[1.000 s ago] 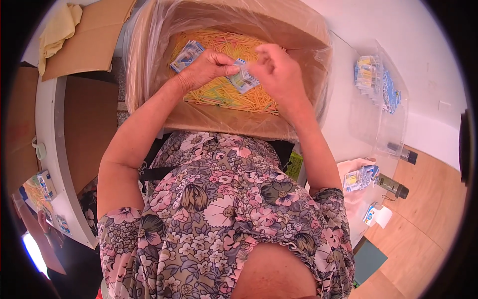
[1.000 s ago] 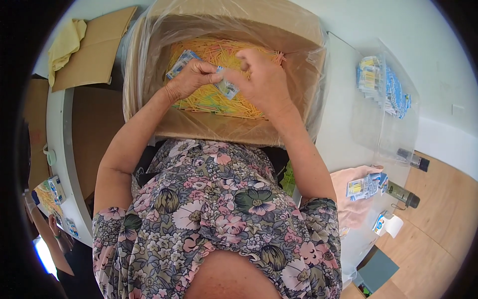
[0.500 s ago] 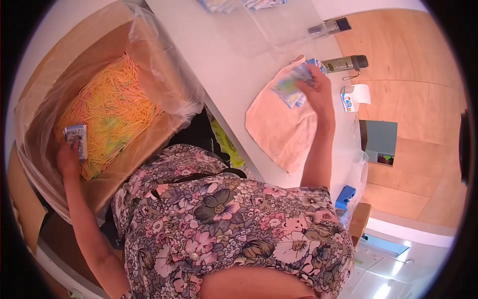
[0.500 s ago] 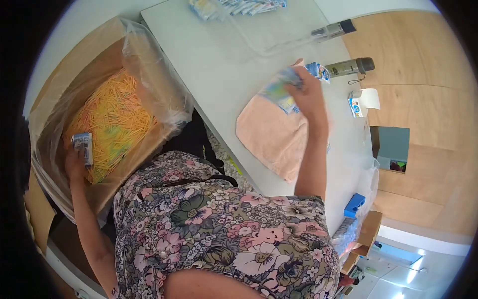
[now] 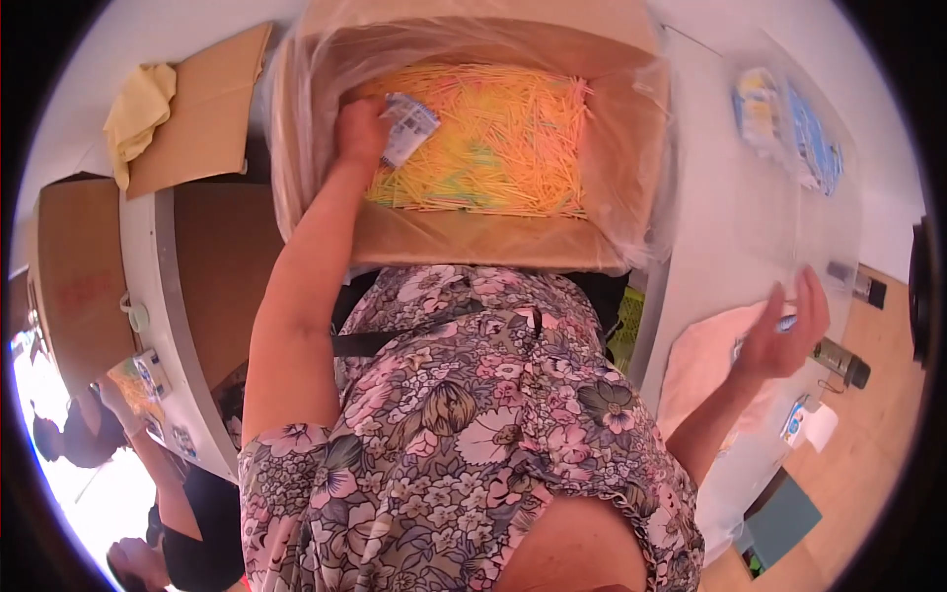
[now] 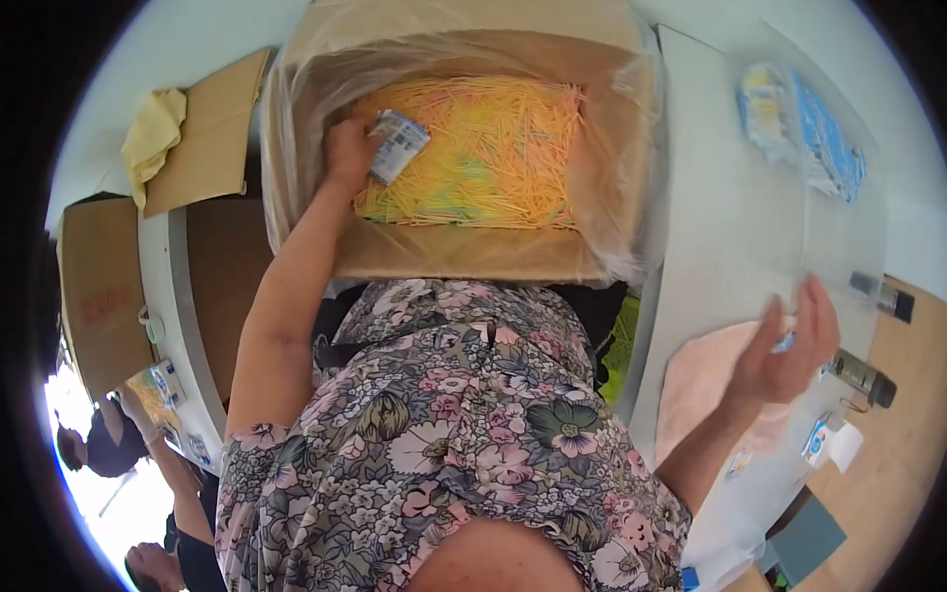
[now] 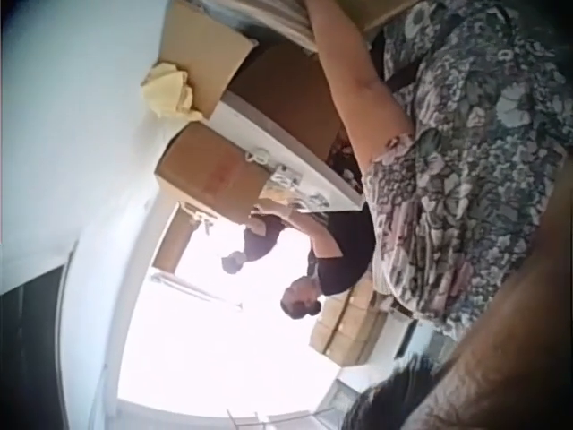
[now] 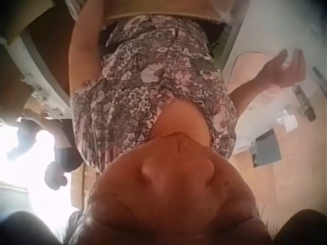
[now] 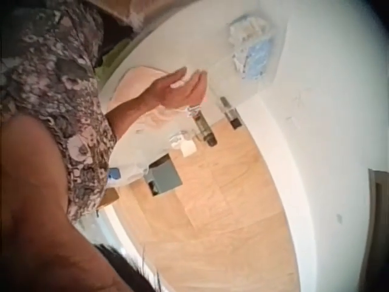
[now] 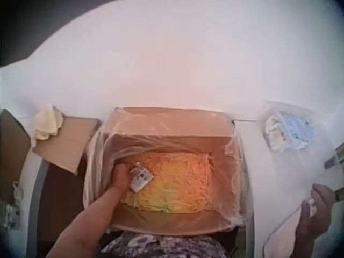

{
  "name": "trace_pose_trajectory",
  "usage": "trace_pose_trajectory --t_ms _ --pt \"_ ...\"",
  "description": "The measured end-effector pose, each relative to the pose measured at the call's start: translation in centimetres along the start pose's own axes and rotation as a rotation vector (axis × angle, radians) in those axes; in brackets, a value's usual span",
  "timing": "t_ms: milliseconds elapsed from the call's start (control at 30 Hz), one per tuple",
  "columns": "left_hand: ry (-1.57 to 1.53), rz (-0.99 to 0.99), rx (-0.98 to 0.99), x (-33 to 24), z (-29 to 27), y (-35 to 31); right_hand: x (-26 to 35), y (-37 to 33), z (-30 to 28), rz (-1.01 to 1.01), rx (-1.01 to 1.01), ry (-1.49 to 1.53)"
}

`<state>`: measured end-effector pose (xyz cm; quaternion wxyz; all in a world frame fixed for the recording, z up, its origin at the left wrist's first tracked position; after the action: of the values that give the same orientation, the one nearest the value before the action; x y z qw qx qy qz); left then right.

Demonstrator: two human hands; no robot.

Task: Apply labels to small blue and white packets and arrange them in rows on a workstation table.

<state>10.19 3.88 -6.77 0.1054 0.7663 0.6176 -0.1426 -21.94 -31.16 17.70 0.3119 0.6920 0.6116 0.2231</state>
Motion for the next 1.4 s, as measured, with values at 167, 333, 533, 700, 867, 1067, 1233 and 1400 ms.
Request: trace_pose_trajectory --t_ms 167,333,533,700,867,1067,1233,1400 --pt "0.179 0.04 0.003 0.7 -0.6 0.3 10.2 4.1 10.1 -0.16 0.389 0.594" --pt "-0.094 -0.003 -0.114 -2.3 -3.1 0.0 17.5 0.8 24.3 -0.434 0.987 0.618" --pt "-1.349 -0.123 0.051 -2.2 -2.4 0.5 20.8 -2.9 32.4 -0.6 0.981 0.368" --pt "-1.452 -0.15 0.1 -2.5 -2.6 1.0 22.4 -3.2 32.6 -0.654 0.995 0.304" --pt "-1.478 -0.161 0.15 -2.8 -2.5 0.9 22.1 -2.9 32.9 -0.455 1.102 0.418" --pt "-1.176 -0.064 0.549 -2.9 -2.0 0.1 18.8 -0.6 33.7 0.043 1.153 0.773" --pt "-1.106 0.336 0.743 -5.6 -0.7 -2.7 17.1 2.9 31.3 0.66 1.3 1.121" --pt "-1.233 0.272 0.909 -8.1 -1.0 -4.7 18.6 3.0 28.1 0.993 1.214 1.531"
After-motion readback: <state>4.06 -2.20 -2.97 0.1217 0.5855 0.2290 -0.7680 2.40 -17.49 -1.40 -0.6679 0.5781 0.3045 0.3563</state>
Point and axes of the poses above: each hand's wrist, its own y-axis towards the middle knuckle, its own z-axis out of the palm, x = y × z, the point moved 3 cm from there along y, towards the middle knuckle, and after that the axes turned 1 degree about y, right-handed, at the moved point
